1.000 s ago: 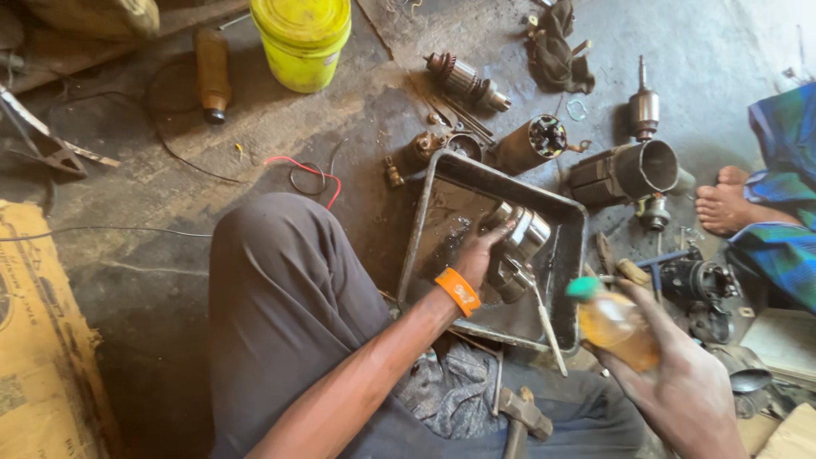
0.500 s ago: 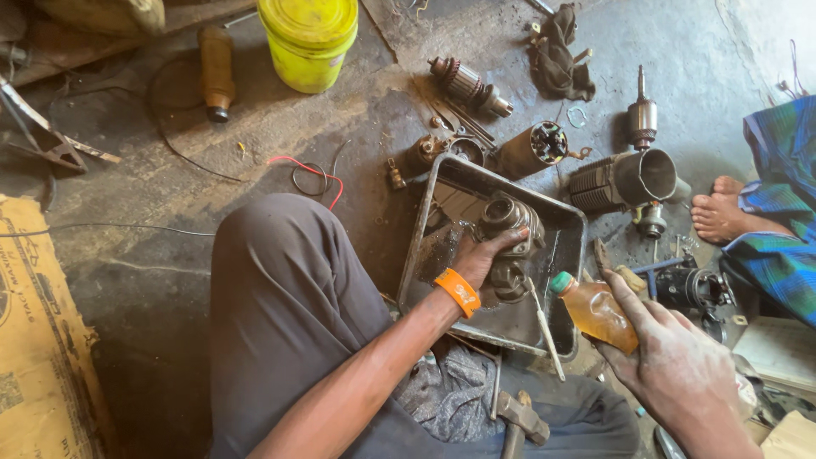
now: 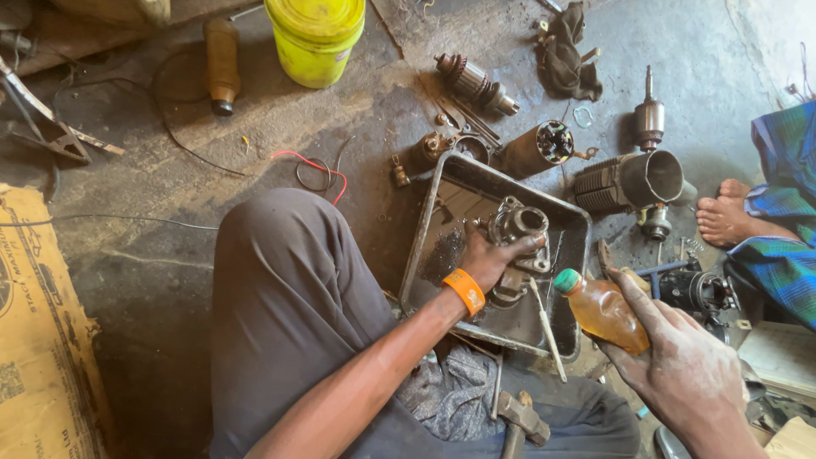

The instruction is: The person sits on the floor of a repair workshop and scrubs a metal mechanical housing in a tray of liquid using a small brush. They then pour liquid from plastic bottles over the part and continue scrubbing and turning it to clean its surfaces.

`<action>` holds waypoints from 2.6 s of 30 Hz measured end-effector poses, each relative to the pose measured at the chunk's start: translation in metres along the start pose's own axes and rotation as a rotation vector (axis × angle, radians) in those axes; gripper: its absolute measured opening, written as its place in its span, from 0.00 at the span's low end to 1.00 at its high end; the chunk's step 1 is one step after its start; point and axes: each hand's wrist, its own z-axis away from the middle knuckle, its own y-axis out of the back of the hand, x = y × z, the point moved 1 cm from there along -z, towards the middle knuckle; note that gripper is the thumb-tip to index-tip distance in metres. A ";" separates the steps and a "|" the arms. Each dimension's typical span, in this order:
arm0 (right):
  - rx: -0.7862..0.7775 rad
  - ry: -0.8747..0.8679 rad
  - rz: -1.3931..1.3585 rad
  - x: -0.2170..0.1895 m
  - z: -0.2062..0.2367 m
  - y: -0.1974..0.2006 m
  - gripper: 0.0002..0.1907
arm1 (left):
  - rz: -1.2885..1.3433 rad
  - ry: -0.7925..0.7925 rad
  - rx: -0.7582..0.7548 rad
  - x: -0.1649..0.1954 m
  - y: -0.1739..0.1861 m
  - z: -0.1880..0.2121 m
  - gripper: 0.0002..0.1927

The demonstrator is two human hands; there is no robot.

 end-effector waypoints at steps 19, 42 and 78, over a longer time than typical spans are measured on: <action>0.133 0.116 0.017 0.008 0.007 -0.004 0.53 | -0.107 0.036 0.067 -0.002 -0.001 0.000 0.75; 0.180 0.055 0.138 0.015 -0.012 0.009 0.51 | -0.823 -0.386 -0.062 0.002 -0.021 0.023 0.57; 0.238 0.020 0.147 0.036 -0.005 0.018 0.50 | -0.766 -0.580 -0.199 0.024 -0.019 0.043 0.43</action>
